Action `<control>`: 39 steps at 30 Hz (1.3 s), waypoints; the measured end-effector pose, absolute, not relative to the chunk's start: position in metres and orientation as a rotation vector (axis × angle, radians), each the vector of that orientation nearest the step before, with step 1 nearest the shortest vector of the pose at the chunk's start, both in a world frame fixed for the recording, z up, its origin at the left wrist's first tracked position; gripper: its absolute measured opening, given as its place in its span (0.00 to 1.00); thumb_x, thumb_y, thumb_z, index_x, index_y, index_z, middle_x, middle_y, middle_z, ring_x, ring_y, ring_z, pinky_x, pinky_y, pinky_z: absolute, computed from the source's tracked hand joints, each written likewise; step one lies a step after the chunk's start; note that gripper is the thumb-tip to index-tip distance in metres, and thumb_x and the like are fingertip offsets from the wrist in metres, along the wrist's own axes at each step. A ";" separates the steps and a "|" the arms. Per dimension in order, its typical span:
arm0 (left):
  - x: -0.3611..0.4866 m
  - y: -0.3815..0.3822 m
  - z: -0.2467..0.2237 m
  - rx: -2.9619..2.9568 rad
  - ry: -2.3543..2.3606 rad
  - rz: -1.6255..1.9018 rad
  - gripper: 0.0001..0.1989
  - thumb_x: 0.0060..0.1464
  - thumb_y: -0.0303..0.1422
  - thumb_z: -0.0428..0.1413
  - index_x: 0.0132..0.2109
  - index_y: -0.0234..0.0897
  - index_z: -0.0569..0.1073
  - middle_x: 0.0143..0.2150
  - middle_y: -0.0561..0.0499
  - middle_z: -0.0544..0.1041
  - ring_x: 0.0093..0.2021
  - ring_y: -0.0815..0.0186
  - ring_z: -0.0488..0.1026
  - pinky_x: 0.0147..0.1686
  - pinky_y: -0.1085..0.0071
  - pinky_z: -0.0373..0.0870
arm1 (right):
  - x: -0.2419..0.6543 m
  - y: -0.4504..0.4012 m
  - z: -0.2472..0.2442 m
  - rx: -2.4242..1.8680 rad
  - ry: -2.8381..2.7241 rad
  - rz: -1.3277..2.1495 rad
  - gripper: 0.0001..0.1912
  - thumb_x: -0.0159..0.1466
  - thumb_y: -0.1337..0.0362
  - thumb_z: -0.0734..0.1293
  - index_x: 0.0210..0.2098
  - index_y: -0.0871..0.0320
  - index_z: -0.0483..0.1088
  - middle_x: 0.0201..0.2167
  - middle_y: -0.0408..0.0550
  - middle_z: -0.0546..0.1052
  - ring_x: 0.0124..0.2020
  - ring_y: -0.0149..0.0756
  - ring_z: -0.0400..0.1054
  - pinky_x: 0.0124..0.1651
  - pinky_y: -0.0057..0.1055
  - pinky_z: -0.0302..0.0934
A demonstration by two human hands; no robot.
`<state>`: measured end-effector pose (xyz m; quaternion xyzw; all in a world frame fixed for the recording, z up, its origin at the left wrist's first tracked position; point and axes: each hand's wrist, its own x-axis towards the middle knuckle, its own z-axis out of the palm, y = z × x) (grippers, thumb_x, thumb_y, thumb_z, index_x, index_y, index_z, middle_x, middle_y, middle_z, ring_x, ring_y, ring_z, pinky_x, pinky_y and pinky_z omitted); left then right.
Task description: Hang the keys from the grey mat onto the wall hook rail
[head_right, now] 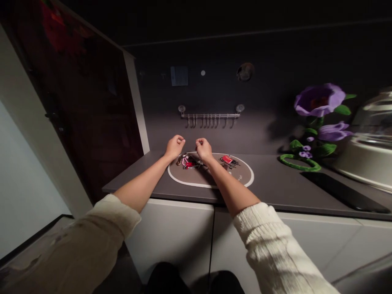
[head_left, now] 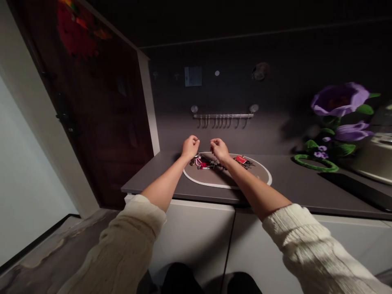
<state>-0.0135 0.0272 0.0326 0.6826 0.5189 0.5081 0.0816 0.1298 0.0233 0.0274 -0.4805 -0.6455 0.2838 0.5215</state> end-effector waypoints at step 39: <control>-0.018 0.050 -0.001 2.465 1.733 0.925 0.15 0.53 0.29 0.44 0.37 0.35 0.75 0.38 0.43 0.76 0.40 0.63 0.71 0.39 0.73 0.62 | 0.125 0.030 0.003 -1.442 -1.978 0.126 0.10 0.58 0.67 0.59 0.35 0.61 0.71 0.34 0.52 0.75 0.35 0.34 0.66 0.40 0.26 0.55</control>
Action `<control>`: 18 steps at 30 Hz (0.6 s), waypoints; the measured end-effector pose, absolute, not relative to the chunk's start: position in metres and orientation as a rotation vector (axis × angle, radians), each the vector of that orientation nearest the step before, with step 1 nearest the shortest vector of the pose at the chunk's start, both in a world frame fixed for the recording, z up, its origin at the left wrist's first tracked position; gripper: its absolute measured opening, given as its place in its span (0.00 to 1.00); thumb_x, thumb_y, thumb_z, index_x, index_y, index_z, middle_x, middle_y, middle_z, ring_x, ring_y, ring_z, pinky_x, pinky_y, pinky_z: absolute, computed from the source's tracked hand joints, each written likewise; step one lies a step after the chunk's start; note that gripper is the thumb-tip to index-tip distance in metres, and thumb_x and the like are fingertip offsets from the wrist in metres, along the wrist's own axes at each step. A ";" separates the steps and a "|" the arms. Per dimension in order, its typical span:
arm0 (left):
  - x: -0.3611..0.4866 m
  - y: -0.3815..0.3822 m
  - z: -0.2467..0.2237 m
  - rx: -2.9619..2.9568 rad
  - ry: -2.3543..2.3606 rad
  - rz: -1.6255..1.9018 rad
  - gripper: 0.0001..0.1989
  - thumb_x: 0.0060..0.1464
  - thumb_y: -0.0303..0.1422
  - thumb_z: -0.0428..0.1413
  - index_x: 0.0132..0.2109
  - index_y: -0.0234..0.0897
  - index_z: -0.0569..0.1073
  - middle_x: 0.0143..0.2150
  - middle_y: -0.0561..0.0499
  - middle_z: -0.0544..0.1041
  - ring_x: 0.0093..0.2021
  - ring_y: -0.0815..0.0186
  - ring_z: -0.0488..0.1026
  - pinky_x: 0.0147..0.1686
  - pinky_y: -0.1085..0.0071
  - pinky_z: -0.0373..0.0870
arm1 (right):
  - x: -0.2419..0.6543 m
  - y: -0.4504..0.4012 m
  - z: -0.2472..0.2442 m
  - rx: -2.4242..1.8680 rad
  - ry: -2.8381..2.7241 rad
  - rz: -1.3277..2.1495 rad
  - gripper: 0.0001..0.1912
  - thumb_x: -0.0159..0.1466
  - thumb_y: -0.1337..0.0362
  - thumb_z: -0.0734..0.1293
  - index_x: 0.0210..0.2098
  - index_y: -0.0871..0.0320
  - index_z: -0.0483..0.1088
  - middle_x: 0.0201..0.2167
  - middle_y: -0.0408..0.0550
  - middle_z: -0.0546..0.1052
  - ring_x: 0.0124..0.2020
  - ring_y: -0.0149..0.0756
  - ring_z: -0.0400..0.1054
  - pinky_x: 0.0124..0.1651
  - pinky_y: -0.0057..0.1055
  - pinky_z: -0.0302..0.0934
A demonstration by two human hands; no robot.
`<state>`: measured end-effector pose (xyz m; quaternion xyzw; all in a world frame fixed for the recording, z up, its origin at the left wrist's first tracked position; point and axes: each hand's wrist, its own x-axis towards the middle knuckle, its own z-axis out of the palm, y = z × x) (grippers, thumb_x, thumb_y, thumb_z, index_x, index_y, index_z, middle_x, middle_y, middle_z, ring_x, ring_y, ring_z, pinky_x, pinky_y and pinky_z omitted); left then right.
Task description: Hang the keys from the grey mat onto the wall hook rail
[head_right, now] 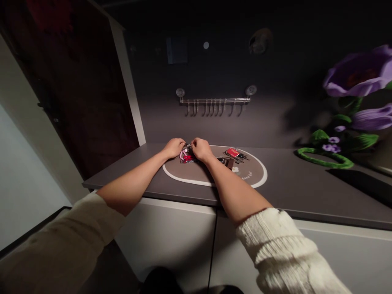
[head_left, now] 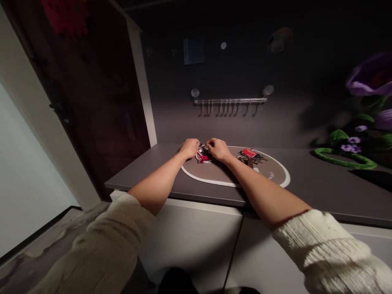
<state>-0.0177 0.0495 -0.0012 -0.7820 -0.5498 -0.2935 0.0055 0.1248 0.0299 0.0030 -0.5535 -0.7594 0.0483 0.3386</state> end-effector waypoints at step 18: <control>-0.019 0.055 -0.003 -2.295 -1.550 -1.139 0.14 0.55 0.24 0.41 0.38 0.36 0.70 0.38 0.46 0.73 0.41 0.64 0.66 0.44 0.67 0.59 | 0.127 0.040 -0.002 -1.403 -1.863 0.101 0.09 0.55 0.68 0.62 0.34 0.60 0.70 0.32 0.49 0.75 0.32 0.31 0.65 0.38 0.26 0.55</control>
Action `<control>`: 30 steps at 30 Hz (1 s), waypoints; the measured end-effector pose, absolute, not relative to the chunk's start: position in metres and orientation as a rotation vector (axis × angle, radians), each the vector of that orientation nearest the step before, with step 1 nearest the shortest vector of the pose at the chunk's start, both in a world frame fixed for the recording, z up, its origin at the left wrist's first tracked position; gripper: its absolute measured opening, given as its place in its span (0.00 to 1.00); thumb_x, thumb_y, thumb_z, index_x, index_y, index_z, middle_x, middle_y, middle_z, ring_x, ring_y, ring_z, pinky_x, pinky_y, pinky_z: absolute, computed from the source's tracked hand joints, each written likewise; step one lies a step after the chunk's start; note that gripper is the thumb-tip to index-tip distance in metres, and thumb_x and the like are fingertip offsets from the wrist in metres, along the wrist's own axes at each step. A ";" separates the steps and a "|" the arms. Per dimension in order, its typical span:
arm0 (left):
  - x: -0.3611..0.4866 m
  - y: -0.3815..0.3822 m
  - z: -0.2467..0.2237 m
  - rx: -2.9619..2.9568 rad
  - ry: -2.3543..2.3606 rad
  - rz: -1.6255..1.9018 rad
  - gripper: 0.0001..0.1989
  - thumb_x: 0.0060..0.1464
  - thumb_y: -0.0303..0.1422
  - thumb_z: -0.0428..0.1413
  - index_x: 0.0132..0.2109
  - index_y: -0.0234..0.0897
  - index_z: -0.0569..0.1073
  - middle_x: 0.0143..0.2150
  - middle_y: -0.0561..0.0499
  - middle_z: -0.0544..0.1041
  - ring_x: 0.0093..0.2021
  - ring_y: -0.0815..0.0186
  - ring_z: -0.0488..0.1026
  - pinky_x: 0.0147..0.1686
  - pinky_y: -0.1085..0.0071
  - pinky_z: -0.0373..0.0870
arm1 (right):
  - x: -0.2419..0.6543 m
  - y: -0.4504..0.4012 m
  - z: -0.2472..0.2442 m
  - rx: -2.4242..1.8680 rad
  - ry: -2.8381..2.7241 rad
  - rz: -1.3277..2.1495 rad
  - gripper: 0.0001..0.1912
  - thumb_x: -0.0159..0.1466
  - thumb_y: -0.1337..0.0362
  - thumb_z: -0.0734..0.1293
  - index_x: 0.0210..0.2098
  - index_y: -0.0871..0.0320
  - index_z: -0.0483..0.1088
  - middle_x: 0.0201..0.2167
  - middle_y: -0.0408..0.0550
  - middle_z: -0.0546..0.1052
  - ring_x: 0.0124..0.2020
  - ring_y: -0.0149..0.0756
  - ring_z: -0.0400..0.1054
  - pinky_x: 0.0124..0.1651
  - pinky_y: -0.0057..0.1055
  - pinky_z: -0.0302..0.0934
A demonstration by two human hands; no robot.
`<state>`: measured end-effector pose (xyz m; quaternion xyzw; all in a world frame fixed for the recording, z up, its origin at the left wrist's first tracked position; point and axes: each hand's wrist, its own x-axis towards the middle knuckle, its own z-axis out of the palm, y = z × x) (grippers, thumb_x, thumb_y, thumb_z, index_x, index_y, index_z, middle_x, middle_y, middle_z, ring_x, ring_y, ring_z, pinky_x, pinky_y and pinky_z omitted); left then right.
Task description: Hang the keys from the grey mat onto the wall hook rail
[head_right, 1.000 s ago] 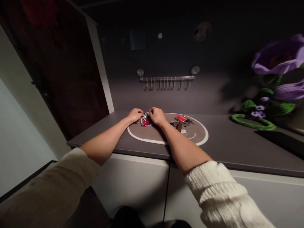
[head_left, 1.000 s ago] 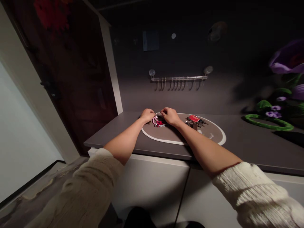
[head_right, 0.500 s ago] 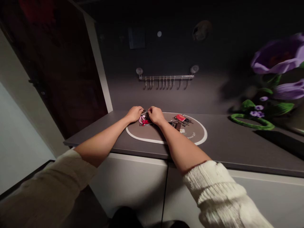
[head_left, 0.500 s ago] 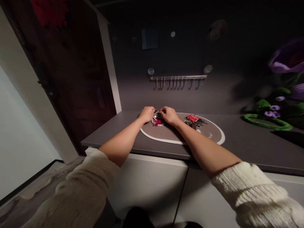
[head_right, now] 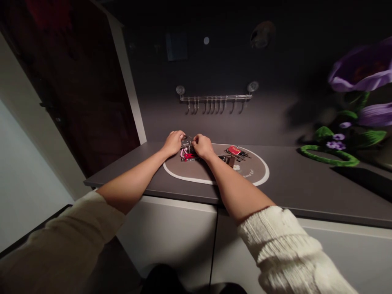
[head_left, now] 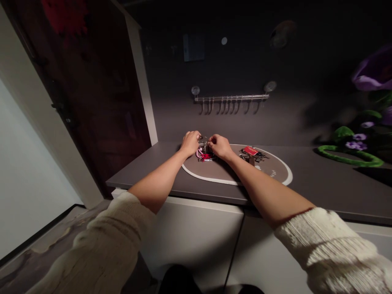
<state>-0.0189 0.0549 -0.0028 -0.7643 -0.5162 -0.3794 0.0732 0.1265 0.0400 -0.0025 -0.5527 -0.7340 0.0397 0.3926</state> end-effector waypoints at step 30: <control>-0.015 0.044 0.002 -2.426 -1.478 -1.586 0.12 0.53 0.26 0.42 0.41 0.37 0.68 0.33 0.50 0.74 0.35 0.68 0.70 0.39 0.71 0.64 | 0.129 0.053 0.000 -0.992 -1.632 0.391 0.10 0.57 0.60 0.58 0.32 0.60 0.66 0.28 0.44 0.71 0.29 0.29 0.61 0.35 0.27 0.55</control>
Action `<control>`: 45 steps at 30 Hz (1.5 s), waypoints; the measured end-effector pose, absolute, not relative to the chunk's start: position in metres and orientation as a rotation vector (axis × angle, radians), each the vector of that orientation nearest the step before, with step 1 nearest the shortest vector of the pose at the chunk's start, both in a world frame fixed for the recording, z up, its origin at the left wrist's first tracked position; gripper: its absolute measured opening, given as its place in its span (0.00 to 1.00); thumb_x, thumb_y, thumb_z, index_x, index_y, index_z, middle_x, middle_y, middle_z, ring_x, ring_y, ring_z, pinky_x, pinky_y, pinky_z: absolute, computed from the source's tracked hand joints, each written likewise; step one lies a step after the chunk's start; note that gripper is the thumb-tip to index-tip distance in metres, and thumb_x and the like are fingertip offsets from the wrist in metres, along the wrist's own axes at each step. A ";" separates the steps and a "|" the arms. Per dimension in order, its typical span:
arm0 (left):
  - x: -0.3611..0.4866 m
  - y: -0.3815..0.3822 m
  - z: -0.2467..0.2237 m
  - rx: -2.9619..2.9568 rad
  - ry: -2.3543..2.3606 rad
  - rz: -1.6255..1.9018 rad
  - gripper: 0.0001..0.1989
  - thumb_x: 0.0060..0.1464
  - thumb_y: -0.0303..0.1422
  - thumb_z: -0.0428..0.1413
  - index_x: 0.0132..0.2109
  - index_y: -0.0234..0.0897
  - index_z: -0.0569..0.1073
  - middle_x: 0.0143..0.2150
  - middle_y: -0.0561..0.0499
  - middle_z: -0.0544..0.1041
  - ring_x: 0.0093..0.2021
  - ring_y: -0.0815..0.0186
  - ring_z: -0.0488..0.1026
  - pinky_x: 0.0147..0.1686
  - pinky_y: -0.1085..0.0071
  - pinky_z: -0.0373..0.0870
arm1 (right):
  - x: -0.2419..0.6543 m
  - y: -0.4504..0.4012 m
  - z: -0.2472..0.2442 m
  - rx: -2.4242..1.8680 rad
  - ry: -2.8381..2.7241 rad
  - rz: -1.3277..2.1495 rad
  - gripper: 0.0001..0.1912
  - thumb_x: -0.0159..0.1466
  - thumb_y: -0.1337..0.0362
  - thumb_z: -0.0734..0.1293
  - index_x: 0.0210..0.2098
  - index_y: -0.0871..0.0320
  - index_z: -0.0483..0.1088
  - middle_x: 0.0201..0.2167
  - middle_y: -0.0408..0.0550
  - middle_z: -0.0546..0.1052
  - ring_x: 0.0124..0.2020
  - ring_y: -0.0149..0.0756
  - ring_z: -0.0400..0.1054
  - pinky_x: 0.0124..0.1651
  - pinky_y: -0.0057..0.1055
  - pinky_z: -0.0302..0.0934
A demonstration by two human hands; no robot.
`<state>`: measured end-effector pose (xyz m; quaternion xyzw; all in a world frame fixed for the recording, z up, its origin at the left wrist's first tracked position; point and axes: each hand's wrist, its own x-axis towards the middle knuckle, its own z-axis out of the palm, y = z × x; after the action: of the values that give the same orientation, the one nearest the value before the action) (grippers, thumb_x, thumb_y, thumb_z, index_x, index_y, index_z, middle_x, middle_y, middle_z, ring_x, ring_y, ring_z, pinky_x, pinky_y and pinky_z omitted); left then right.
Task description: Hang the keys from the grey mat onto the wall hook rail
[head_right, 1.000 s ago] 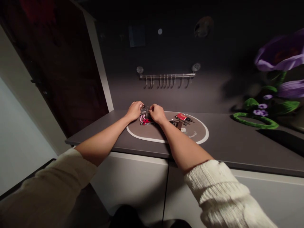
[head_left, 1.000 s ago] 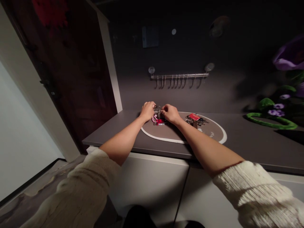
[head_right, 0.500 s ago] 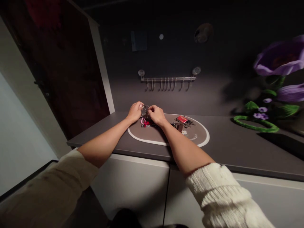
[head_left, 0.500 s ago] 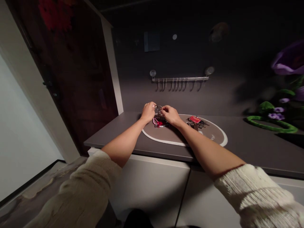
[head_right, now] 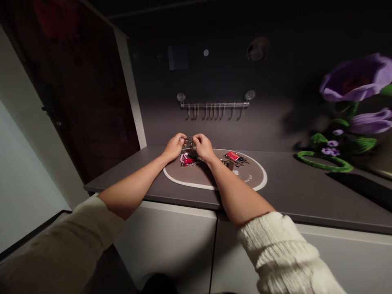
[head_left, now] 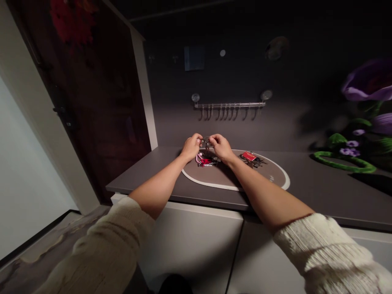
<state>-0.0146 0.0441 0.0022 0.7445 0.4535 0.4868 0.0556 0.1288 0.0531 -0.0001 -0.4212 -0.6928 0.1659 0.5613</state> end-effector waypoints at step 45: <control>-0.015 0.039 0.009 1.904 1.433 1.849 0.14 0.56 0.34 0.40 0.39 0.36 0.68 0.33 0.47 0.73 0.36 0.65 0.69 0.38 0.69 0.62 | 0.109 0.053 0.047 -0.802 -1.295 0.834 0.09 0.50 0.62 0.66 0.26 0.60 0.62 0.18 0.37 0.64 0.19 0.23 0.59 0.24 0.22 0.54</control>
<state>-0.0147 0.0392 0.0089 0.6300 0.4741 0.6119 0.0625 0.1086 0.0533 0.0465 -0.3523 -0.5692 0.3666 0.6461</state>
